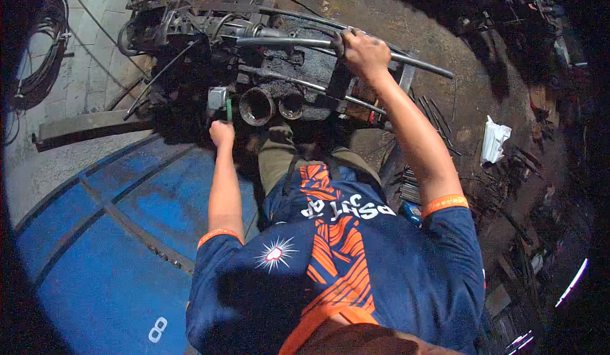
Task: The person bends metal rods using a bending machine, removes the bent rods, places them onto a stack of rods, and picks up another metal rod.
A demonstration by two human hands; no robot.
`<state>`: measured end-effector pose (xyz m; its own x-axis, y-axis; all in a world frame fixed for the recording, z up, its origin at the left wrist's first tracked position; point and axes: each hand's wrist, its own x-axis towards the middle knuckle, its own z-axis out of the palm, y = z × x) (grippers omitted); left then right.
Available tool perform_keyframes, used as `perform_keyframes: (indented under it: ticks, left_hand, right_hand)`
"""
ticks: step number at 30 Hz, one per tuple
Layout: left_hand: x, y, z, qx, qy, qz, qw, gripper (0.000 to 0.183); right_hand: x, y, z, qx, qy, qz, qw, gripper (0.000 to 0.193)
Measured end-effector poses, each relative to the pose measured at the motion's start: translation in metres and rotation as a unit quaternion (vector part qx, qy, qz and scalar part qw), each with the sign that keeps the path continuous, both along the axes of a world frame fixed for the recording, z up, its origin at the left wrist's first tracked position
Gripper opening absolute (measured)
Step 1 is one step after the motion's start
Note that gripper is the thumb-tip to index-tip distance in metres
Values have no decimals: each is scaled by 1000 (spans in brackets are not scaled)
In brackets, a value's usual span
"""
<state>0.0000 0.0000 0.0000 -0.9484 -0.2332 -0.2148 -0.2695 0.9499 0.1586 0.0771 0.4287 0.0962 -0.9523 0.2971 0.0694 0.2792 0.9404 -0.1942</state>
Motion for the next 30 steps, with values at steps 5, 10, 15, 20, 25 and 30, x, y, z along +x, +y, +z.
perform_keyframes:
  ticks: [5, 10, 15, 20, 25, 30]
  left_hand:
    - [34, 0, -86, 43, -65, -42, 996, 16]
    - [47, -13, -145, 163, -23, 60, 984, 17]
    - [10, -18, -69, 202, -114, -12, 973, 40]
    - [-46, 3, 98, 567, 182, 74, 800, 59]
    - [-105, 0, 122, 557, 224, -110, 792, 30]
    - [-136, -41, 202, 335, 149, -443, 818, 30]
  right_hand:
    - [27, 23, -11, 52, 59, -1, 997, 26]
    - [19, 18, -6, 59, 27, -47, 997, 29]
    - [-3, -28, 27, 127, 215, 38, 968, 23]
    - [-60, -177, 48, -399, 209, 105, 887, 29]
    - [-181, -273, -53, -862, -170, -75, 472, 39]
    - [-186, -303, -52, -811, -59, -89, 576, 35]
